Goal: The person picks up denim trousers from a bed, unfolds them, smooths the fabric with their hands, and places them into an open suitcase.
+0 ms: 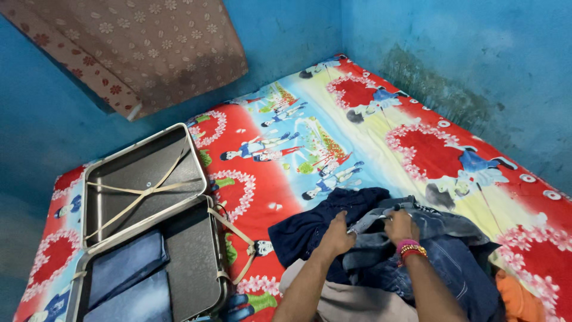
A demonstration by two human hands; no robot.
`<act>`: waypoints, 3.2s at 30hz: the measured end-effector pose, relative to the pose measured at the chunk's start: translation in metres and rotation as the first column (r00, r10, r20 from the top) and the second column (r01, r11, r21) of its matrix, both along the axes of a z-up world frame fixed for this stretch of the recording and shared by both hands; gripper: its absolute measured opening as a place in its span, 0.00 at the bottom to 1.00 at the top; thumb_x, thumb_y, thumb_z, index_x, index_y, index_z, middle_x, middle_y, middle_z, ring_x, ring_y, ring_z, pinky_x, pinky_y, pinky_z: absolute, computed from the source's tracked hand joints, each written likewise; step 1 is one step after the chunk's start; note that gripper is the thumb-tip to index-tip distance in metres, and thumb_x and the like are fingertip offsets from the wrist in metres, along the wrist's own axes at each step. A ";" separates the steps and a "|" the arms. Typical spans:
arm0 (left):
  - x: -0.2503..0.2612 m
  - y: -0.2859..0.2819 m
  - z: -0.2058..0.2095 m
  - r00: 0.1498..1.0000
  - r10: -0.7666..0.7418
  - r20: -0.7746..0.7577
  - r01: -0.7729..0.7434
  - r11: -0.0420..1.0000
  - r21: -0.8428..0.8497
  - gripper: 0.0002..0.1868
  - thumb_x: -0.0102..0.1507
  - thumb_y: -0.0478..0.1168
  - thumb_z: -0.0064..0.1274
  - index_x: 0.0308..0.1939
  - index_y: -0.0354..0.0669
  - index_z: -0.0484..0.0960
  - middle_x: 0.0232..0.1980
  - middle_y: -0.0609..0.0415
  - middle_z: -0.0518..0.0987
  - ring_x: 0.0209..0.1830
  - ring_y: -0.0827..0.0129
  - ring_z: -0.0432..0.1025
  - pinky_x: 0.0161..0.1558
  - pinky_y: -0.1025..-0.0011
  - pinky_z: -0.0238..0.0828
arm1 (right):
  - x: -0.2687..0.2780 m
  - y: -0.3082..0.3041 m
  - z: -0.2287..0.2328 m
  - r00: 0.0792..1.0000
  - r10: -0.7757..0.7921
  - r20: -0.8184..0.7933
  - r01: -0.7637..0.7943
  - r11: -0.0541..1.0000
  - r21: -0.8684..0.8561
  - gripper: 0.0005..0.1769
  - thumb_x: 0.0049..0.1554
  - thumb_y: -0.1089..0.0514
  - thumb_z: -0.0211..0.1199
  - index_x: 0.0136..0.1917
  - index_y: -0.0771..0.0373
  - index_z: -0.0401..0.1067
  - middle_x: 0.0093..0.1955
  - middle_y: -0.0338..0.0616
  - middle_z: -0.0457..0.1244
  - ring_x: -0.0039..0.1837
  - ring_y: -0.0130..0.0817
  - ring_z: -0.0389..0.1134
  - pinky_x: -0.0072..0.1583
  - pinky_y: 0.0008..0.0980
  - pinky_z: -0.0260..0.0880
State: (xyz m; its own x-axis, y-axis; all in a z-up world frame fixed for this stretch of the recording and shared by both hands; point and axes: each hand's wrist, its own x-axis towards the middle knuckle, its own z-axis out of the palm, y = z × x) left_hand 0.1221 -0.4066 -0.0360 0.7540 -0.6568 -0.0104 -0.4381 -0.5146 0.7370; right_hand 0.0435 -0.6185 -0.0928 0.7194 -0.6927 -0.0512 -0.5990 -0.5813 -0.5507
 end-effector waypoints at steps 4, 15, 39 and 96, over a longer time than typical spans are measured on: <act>-0.007 -0.002 -0.002 1.000 0.004 -0.016 -0.005 1.000 -0.021 0.43 0.56 0.37 0.59 0.73 0.29 0.59 0.69 0.27 0.67 0.71 0.38 0.63 0.69 0.57 0.60 | 0.000 -0.005 0.011 0.967 -0.061 0.247 0.084 0.993 -0.084 0.12 0.56 0.50 0.66 0.50 0.57 0.81 0.55 0.57 0.68 0.56 0.60 0.70 0.55 0.56 0.70; -0.050 -0.027 0.074 0.992 0.109 -0.062 -0.123 0.945 -0.304 0.57 0.47 0.39 0.72 0.74 0.31 0.54 0.57 0.35 0.77 0.61 0.48 0.72 0.61 0.61 0.68 | -0.038 0.075 0.247 0.459 0.192 0.867 -0.054 0.981 -0.188 0.02 0.54 0.68 0.66 0.44 0.67 0.76 0.38 0.48 0.65 0.38 0.38 0.67 0.42 0.36 0.64; -0.081 0.110 0.266 0.771 -0.497 -0.399 -0.312 0.252 -0.916 0.10 0.62 0.34 0.53 0.47 0.44 0.81 0.42 0.56 0.78 0.43 0.65 0.73 0.45 0.67 0.72 | -0.168 0.102 0.080 0.179 -0.688 0.703 -0.133 0.691 0.711 0.22 0.73 0.41 0.49 0.55 0.63 0.69 0.51 0.47 0.61 0.57 0.47 0.63 0.65 0.57 0.64; -0.054 0.368 0.078 0.712 -0.063 -0.699 -0.631 0.377 -0.677 0.26 0.67 0.56 0.42 0.53 0.37 0.79 0.45 0.41 0.83 0.43 0.49 0.77 0.47 0.51 0.74 | -0.174 0.409 0.115 0.705 0.418 0.573 -0.678 0.635 0.371 0.30 0.55 0.33 0.58 0.53 0.62 0.77 0.47 0.32 0.68 0.52 0.24 0.64 0.57 0.31 0.65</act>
State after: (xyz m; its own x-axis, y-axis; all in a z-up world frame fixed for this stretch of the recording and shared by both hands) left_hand 0.0686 -0.0388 0.0424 0.9486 -0.3051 -0.0845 0.2388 0.5143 0.8237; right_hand -0.1304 -0.2098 0.0221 0.9874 -0.1057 0.1178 0.0866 -0.2622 -0.9611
